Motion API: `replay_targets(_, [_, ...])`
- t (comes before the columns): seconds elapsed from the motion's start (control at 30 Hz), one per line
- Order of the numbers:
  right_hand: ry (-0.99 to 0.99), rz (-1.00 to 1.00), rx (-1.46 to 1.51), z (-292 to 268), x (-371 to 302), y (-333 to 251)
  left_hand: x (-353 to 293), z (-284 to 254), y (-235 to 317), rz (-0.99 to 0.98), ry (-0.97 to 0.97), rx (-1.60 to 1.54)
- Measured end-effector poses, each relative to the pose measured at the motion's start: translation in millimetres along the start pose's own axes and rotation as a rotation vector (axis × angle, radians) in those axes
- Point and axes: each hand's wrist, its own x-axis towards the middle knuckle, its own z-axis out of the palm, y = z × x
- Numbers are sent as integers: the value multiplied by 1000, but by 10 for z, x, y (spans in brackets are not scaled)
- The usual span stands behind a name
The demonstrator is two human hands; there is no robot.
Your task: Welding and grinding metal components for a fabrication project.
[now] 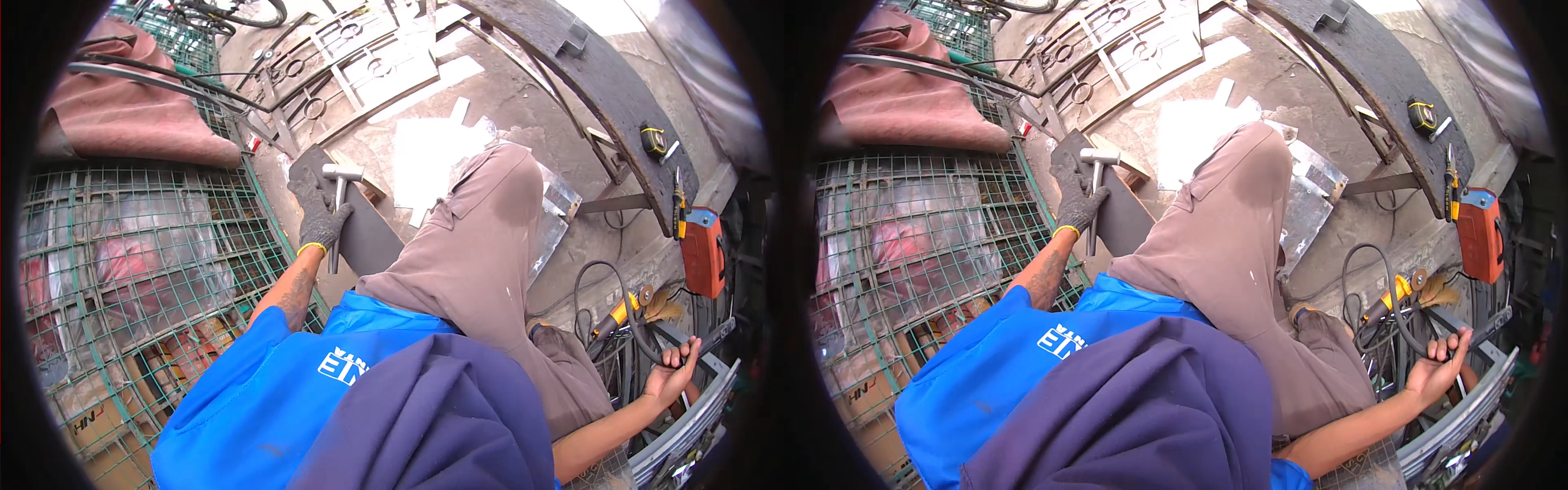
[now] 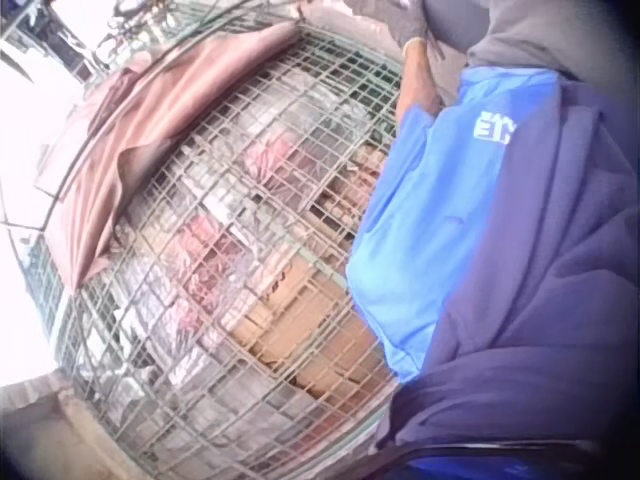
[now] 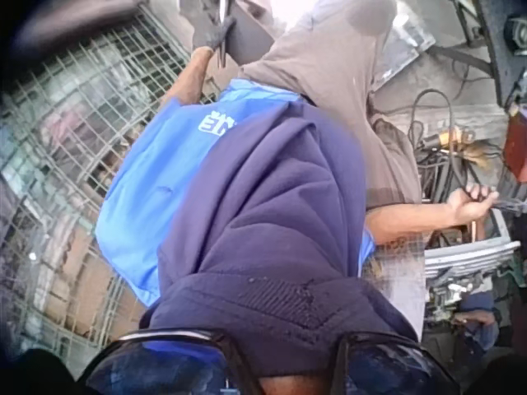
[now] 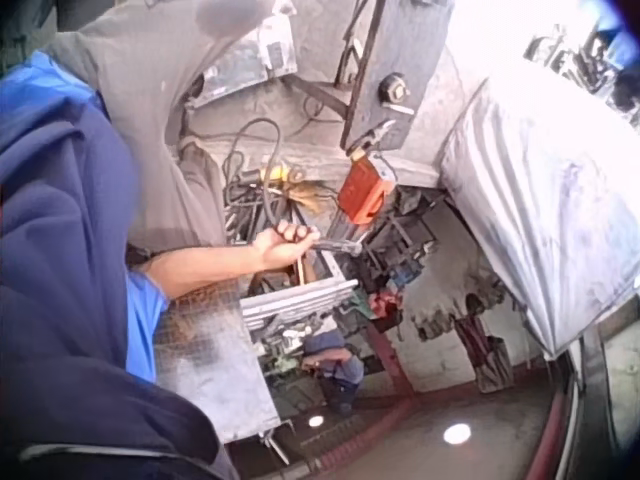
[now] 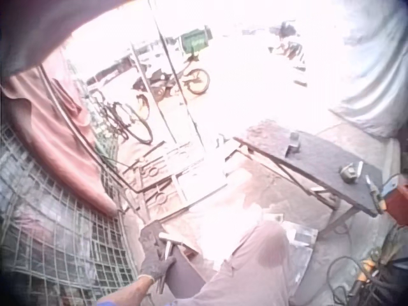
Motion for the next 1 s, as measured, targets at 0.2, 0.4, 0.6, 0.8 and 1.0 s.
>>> replay_targets(0.2, [125, -49, 25, 2, -130, -80, -51, -62, 96, 111, -8, 31])
replay_targets(0.4, [185, -72, 51, 153, -222, -78, -246, -258, 112, 91, -102, 144])
replay_targets(0.6, [205, -77, 92, 160, -330, -156, -188, -420, 475, 74, -208, 363])
replay_targets(0.8, [215, -67, 134, 228, -321, -139, 332, -331, 1820, 530, 44, 461])
replay_targets(1.0, [307, -62, 116, 141, -355, -118, 15, 1037, 4969, 1197, -390, -123])
